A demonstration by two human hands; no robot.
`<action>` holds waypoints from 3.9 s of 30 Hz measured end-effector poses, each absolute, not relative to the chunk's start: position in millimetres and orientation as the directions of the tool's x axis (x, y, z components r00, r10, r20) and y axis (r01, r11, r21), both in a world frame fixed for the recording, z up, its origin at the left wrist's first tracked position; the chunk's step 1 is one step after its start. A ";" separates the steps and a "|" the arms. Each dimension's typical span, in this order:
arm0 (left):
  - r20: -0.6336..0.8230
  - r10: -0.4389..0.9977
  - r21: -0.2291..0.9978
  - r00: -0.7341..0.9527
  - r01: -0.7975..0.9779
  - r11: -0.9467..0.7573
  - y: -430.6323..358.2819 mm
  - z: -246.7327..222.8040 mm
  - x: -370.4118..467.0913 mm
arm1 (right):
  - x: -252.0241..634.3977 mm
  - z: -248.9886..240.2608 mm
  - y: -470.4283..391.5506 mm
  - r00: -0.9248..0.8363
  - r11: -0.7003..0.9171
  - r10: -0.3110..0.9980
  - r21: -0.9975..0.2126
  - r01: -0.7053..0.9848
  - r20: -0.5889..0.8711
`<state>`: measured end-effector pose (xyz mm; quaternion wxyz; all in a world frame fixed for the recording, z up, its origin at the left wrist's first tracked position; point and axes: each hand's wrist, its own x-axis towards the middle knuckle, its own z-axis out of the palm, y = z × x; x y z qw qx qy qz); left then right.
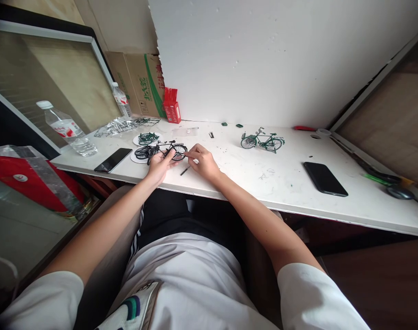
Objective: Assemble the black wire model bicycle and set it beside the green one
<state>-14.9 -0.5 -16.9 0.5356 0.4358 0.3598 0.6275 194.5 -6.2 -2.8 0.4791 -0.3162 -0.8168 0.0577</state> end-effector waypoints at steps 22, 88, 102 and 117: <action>0.174 0.984 0.915 -0.031 -0.365 -0.173 -2.0 -16.9 -14.9 | 191.2 3.1 -13.2 -0.342 0.795 0.590 -0.454 0.402 0.731; 0.246 0.961 0.942 -0.127 -0.201 -0.268 2.5 -21.0 -13.6 | 194.8 -2.5 -3.3 -0.380 0.742 0.670 -0.565 0.361 0.637; 0.258 0.961 0.936 -0.098 -0.222 -0.274 3.1 -22.0 -14.4 | 195.6 0.7 -3.6 -0.380 0.731 0.682 -0.593 0.337 0.625; 0.286 0.954 0.929 -0.088 -0.219 -0.299 2.4 -22.4 -14.6 | 195.2 1.8 -5.3 -0.396 0.766 0.642 -0.533 0.359 0.656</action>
